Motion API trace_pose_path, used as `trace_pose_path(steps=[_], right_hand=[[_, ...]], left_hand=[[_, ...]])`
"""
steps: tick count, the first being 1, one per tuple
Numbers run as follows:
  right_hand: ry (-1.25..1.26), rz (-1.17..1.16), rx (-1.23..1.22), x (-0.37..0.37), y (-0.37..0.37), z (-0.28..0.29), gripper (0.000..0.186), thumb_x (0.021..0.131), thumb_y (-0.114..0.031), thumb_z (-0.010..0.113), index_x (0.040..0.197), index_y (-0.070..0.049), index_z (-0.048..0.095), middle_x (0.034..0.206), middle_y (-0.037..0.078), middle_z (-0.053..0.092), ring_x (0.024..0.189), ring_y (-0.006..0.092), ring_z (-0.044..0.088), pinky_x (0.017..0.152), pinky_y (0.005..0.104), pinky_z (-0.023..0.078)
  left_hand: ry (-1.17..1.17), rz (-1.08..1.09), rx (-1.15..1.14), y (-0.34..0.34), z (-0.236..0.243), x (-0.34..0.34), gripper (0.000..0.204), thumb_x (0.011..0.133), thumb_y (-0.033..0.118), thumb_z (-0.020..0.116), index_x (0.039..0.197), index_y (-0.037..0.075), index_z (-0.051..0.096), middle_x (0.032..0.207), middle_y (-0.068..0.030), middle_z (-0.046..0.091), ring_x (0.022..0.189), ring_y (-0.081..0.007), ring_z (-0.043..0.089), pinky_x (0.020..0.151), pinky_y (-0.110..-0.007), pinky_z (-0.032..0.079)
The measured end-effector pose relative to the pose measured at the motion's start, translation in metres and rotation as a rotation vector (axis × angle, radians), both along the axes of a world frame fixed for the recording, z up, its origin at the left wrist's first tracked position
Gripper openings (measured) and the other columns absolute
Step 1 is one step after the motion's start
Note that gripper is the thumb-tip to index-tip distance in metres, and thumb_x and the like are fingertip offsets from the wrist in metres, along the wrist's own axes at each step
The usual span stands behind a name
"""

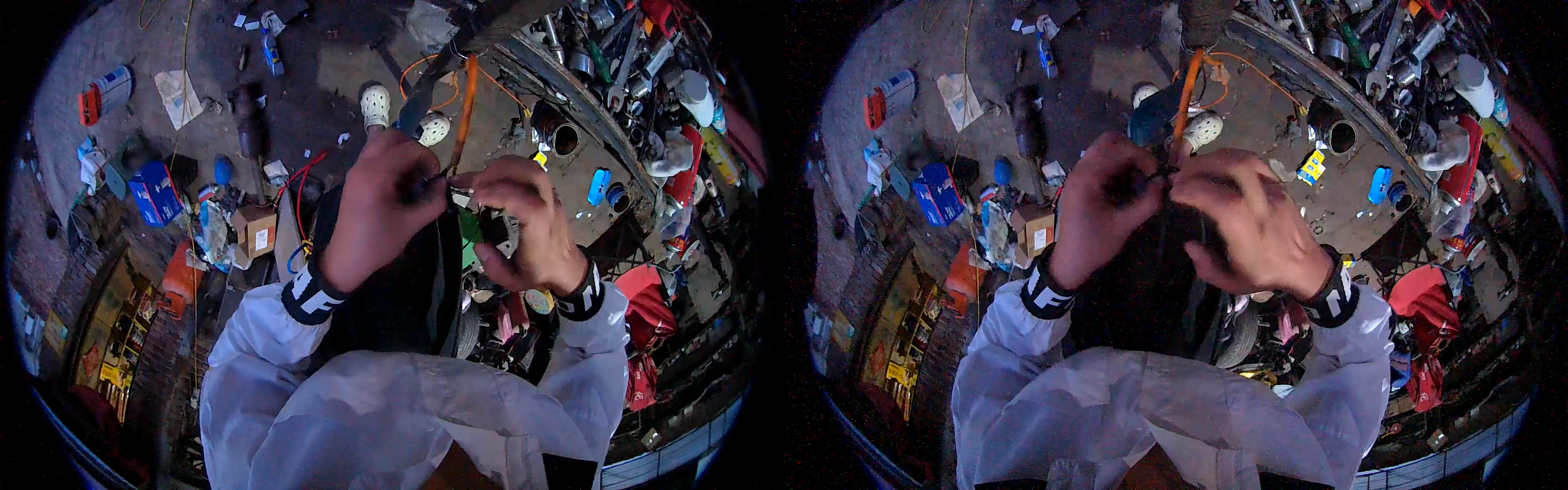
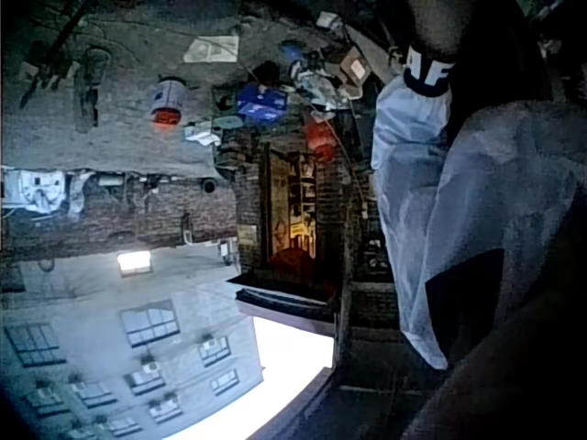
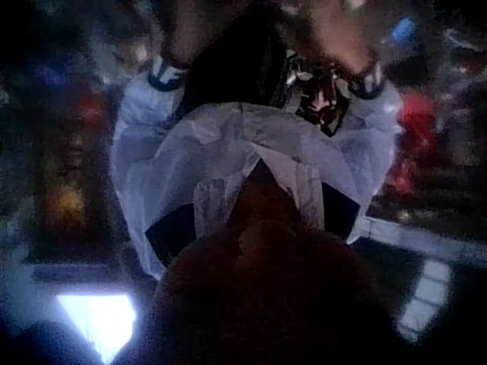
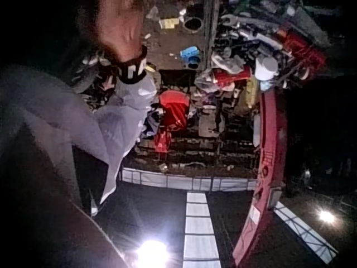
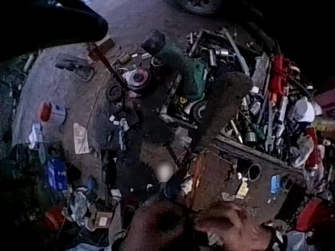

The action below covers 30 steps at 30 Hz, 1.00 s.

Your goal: The person strips the insulation from two wires, twists the exposed strands together, and wraps the connection with electrical tape. The person repeats this process for a second pair of wires.

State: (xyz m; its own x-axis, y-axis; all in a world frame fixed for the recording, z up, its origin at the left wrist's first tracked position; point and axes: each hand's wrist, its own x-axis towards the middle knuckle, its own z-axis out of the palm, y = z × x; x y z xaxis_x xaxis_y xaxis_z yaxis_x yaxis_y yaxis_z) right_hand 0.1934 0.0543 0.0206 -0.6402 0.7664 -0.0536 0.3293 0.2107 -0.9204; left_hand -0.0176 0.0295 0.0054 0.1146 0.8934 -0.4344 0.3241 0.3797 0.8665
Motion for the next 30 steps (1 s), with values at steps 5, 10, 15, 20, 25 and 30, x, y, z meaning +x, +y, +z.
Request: trace_pose_path(steps=[5,10,15,20,25,30], right_hand=[[0.147,-0.518,-0.609,-0.014,-0.017,-0.04,0.022,0.086,-0.007,0.068,0.105,-0.002,0.06,0.104,0.007,0.065,0.098,0.017,0.062,0.088,0.0309,0.048],[0.182,-0.475,-0.786,-0.027,-0.014,-0.045,0.012,0.089,-0.008,0.068,0.094,0.001,0.063,0.092,0.004,0.067,0.091,0.0114,0.062,0.085,0.0266,0.048],[0.031,-0.525,-0.618,-0.025,-0.029,-0.044,0.01,0.086,-0.007,0.068,0.09,0.0,0.061,0.085,0.005,0.066,0.083,0.012,0.06,0.079,0.0278,0.046],[-0.06,-0.577,-0.586,-0.023,-0.033,-0.034,0.011,0.087,-0.008,0.067,0.091,-0.001,0.06,0.088,0.005,0.065,0.087,0.0131,0.059,0.081,0.0277,0.046],[-0.019,-0.558,-0.745,-0.021,-0.031,-0.033,0.01,0.089,-0.007,0.066,0.094,-0.001,0.06,0.091,0.005,0.065,0.089,0.0126,0.059,0.082,0.0275,0.045],[0.035,-0.609,-0.711,-0.017,-0.046,-0.034,0.011,0.091,-0.009,0.064,0.096,-0.001,0.057,0.095,0.006,0.062,0.091,0.0127,0.056,0.084,0.0271,0.044]], left_hand=[[0.018,-0.023,-0.042,0.001,-0.002,-0.006,0.017,0.073,0.002,0.072,0.087,0.004,0.061,0.085,-0.0052,0.052,0.077,-0.0154,0.054,0.066,-0.026,0.042],[0.026,-0.024,0.024,0.0,-0.006,-0.006,0.019,0.073,0.003,0.072,0.086,0.004,0.058,0.087,-0.0086,0.051,0.072,-0.023,0.054,0.063,-0.032,0.044],[0.247,-0.06,0.063,0.001,0.001,0.01,0.022,0.072,0.002,0.072,0.087,0.005,0.056,0.087,-0.0107,0.05,0.073,-0.0279,0.056,0.062,-0.036,0.047],[0.396,-0.109,0.079,0.0,0.0,0.023,0.027,0.071,0.005,0.074,0.089,0.006,0.054,0.09,-0.0131,0.05,0.075,-0.0337,0.059,0.062,-0.042,0.049],[0.404,-0.083,0.131,-0.006,0.0,0.018,0.027,0.073,0.006,0.075,0.092,0.007,0.056,0.093,-0.0116,0.052,0.075,-0.0318,0.061,0.061,-0.04,0.051],[0.409,-0.115,0.326,-0.012,-0.007,0.016,0.021,0.076,0.01,0.069,0.091,0.008,0.055,0.092,-0.0119,0.052,0.064,-0.03,0.062,0.052,-0.039,0.051]])
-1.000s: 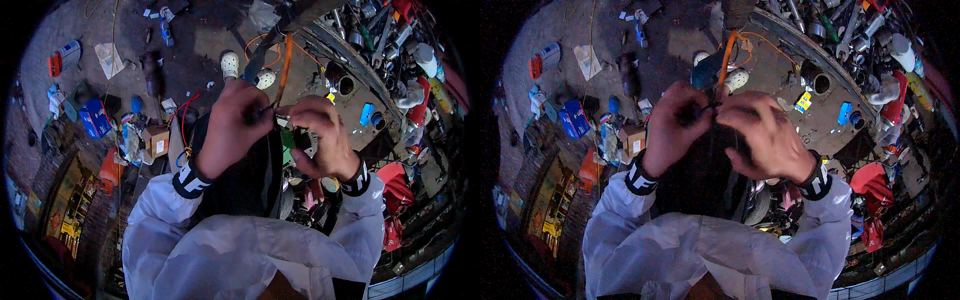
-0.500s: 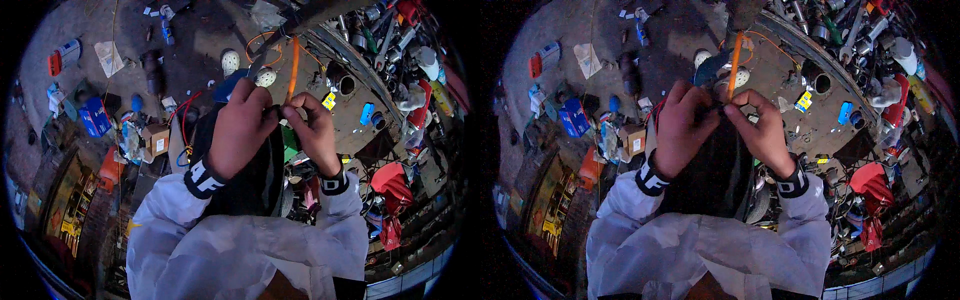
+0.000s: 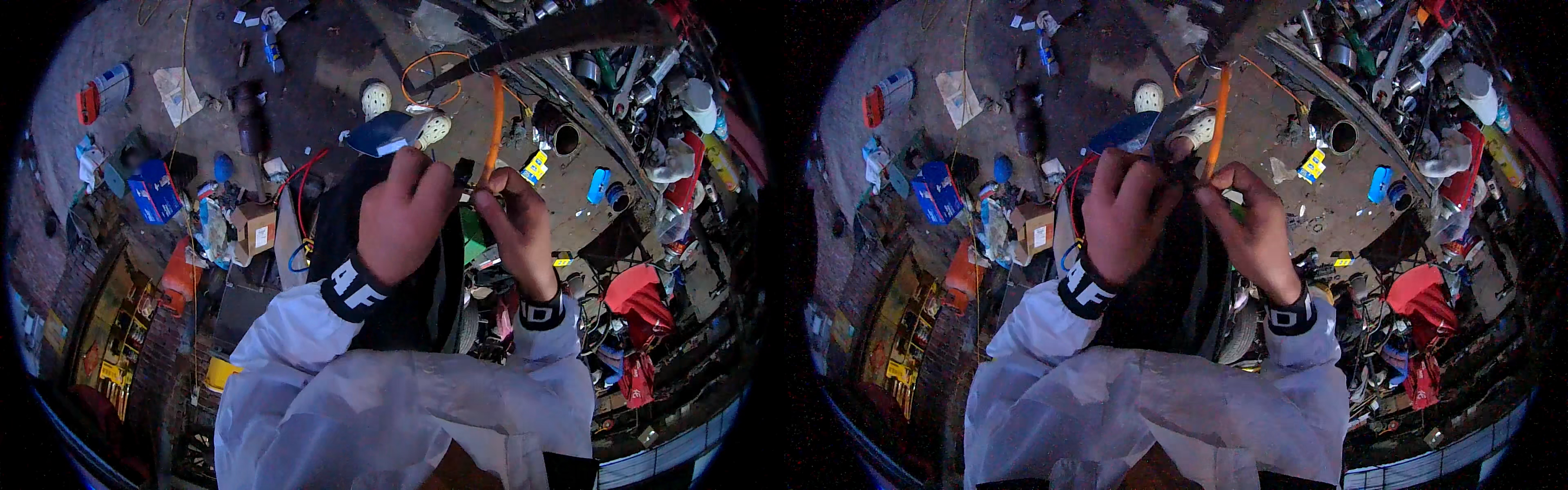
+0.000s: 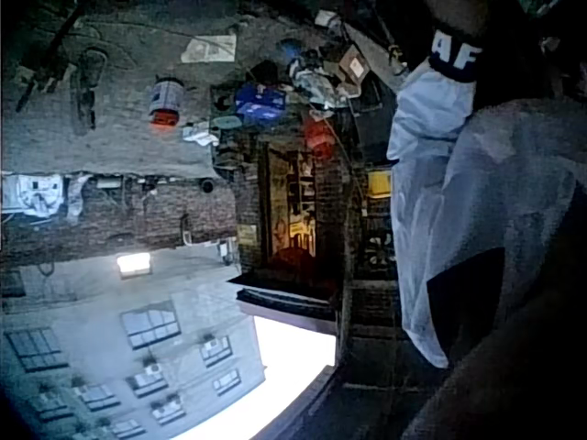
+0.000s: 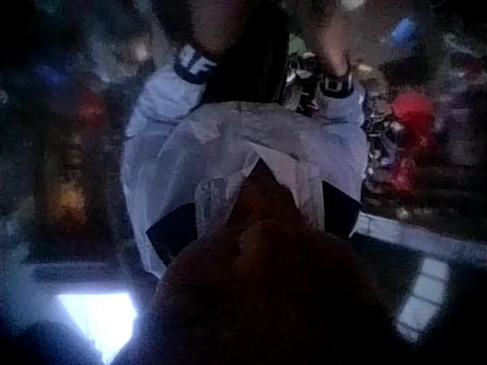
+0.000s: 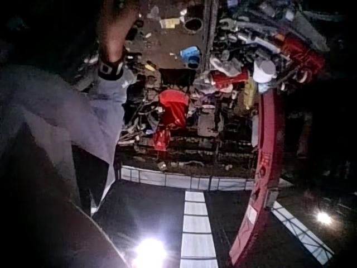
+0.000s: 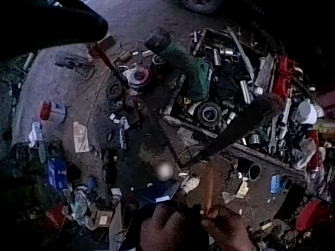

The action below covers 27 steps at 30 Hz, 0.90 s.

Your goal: The person strips the insulation from two wires, twists the exposed strands together, and wraps the connection with electrical tape. The person repeats this process for a second pair of wires.

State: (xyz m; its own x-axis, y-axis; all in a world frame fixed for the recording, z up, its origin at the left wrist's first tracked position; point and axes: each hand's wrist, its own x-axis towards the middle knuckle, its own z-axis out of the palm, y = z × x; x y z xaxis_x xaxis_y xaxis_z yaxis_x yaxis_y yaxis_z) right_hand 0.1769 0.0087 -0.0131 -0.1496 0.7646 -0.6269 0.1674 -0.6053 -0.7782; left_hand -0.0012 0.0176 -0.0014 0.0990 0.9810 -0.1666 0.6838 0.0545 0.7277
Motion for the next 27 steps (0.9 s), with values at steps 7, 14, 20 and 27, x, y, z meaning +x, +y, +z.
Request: trace_pose_path(steps=[7,14,20,27], right_hand=[[-0.047,-0.082,-0.052,0.0,0.0,0.01,0.01,0.091,-0.007,0.063,0.093,-0.001,0.056,0.093,0.006,0.06,0.091,0.0126,0.055,0.085,0.0276,0.043],[-0.356,-0.129,0.458,0.0,0.023,0.006,0.038,0.077,-0.01,0.074,0.106,-0.003,0.051,0.093,0.006,0.053,0.083,0.0161,0.048,0.074,0.0298,0.04],[-0.9,0.536,0.802,0.005,0.074,0.03,0.019,0.089,-0.019,0.062,0.107,-0.014,0.065,0.087,0.003,0.064,0.089,0.0261,0.053,0.085,0.0402,0.035],[-0.63,0.747,0.643,0.001,0.084,0.022,0.032,0.088,-0.012,0.058,0.12,-0.011,0.059,0.085,0.012,0.065,0.093,0.0309,0.058,0.086,0.0431,0.038]], left_hand=[[-0.099,-0.23,0.196,-0.002,-0.014,0.002,0.014,0.074,0.009,0.064,0.087,0.006,0.059,0.08,-0.0103,0.05,0.061,-0.0266,0.058,0.047,-0.036,0.046],[-0.299,-0.28,0.25,0.01,-0.018,0.007,0.019,0.068,0.013,0.067,0.085,0.006,0.062,0.075,-0.0076,0.049,0.062,-0.0246,0.057,0.048,-0.035,0.046],[-0.14,-0.397,0.442,0.012,-0.024,0.005,0.021,0.063,0.013,0.067,0.083,0.008,0.063,0.073,-0.0055,0.046,0.062,-0.0223,0.056,0.048,-0.034,0.045],[-0.242,-0.332,0.435,0.015,-0.025,0.006,0.022,0.062,0.012,0.068,0.082,0.008,0.062,0.074,-0.0062,0.046,0.06,-0.0218,0.056,0.048,-0.033,0.045]])
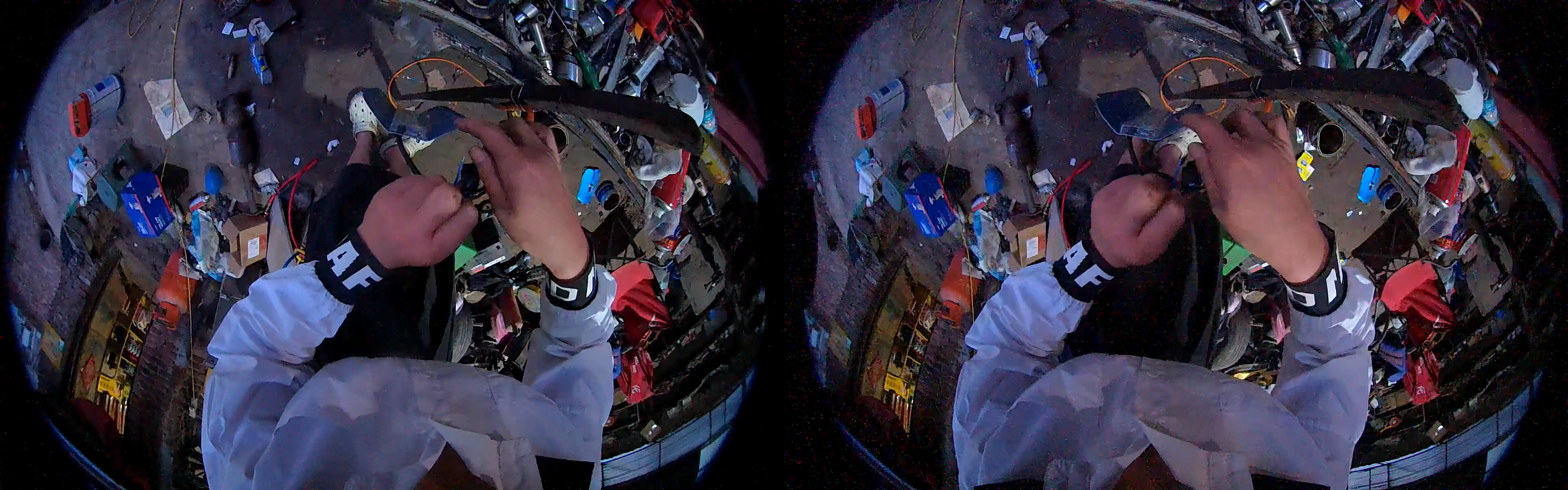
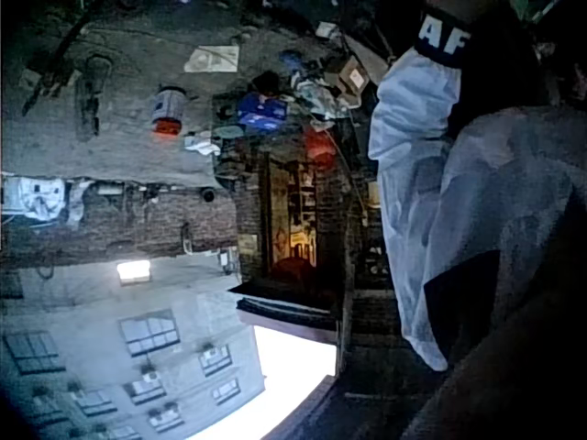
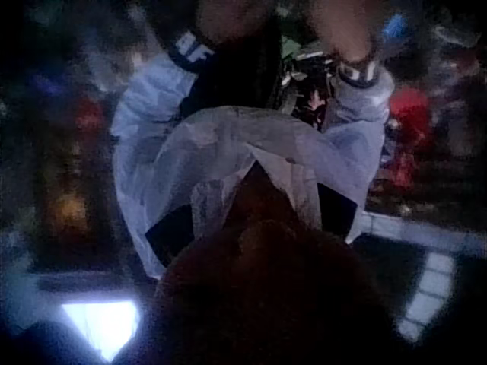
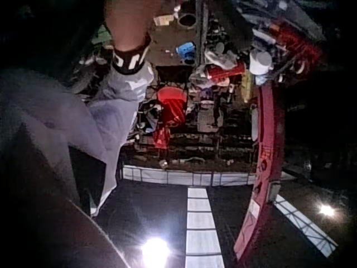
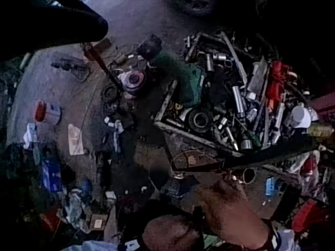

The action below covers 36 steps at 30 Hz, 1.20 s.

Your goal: The person strips the insulation from two wires, twists the exposed strands together, and wraps the connection with electrical tape. The person repeats this process for a second pair of wires.

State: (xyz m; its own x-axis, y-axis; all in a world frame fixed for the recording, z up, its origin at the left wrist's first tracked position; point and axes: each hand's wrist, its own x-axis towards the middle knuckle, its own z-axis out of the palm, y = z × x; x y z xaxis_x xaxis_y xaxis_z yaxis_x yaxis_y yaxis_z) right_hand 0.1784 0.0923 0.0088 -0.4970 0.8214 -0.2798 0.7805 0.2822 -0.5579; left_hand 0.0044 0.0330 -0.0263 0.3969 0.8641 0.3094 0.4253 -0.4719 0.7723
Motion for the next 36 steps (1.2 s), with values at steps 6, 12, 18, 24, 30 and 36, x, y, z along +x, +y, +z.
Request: trace_pose_path(steps=[6,12,18,24,30,36], right_hand=[[0.315,-0.267,-0.266,-0.002,0.0,-0.009,0.03,0.089,-0.008,0.059,0.12,-0.008,0.058,0.1,0.012,0.064,0.094,0.0279,0.061,0.083,0.0398,0.043],[0.483,-0.389,-0.505,0.0,0.009,-0.003,0.032,0.087,0.004,0.062,0.119,-0.001,0.056,0.109,0.007,0.064,0.094,0.0145,0.063,0.082,0.0278,0.051],[0.498,-0.461,-0.409,-0.001,0.006,-0.006,0.028,0.087,0.002,0.064,0.114,-0.001,0.058,0.102,0.006,0.064,0.089,0.0124,0.061,0.076,0.0259,0.049],[0.594,-0.558,-0.36,-0.008,-0.003,-0.008,0.027,0.084,0.003,0.065,0.11,-0.002,0.06,0.098,0.005,0.063,0.089,0.0134,0.062,0.076,0.0275,0.047],[0.718,-0.556,-0.477,-0.005,-0.015,0.002,0.025,0.085,0.003,0.064,0.109,-0.001,0.059,0.098,0.006,0.061,0.091,0.0132,0.061,0.08,0.0273,0.047],[0.589,-0.365,-0.39,0.01,-0.04,0.001,0.028,0.078,0.002,0.071,0.103,-0.004,0.061,0.096,0.006,0.062,0.095,0.0229,0.059,0.087,0.0345,0.044]], left_hand=[[0.099,0.015,-0.003,-0.004,-0.002,-0.003,0.02,0.063,0.011,0.068,0.081,0.007,0.06,0.074,-0.0068,0.046,0.06,-0.0226,0.056,0.047,-0.034,0.045],[0.115,0.005,-0.139,-0.003,0.002,-0.007,0.017,0.069,0.011,0.067,0.083,0.007,0.06,0.075,-0.0086,0.048,0.06,-0.0251,0.057,0.05,-0.036,0.046],[0.136,0.198,-0.299,-0.004,0.015,-0.003,0.016,0.08,0.011,0.065,0.092,0.003,0.058,0.085,-0.0125,0.051,0.07,-0.0321,0.06,0.06,-0.039,0.05],[0.136,0.173,-0.357,-0.006,0.019,-0.006,0.02,0.079,0.006,0.065,0.097,0.004,0.057,0.094,-0.0139,0.051,0.077,-0.0327,0.061,0.064,-0.039,0.052],[0.119,0.191,-0.35,-0.001,0.021,-0.005,0.024,0.077,0.005,0.067,0.099,0.005,0.057,0.098,-0.0139,0.05,0.075,-0.032,0.062,0.062,-0.039,0.053],[0.086,0.209,-0.508,-0.004,0.025,-0.005,0.031,0.077,-0.004,0.07,0.105,0.002,0.058,0.098,-0.0143,0.052,0.087,-0.0327,0.059,0.072,-0.039,0.05]])
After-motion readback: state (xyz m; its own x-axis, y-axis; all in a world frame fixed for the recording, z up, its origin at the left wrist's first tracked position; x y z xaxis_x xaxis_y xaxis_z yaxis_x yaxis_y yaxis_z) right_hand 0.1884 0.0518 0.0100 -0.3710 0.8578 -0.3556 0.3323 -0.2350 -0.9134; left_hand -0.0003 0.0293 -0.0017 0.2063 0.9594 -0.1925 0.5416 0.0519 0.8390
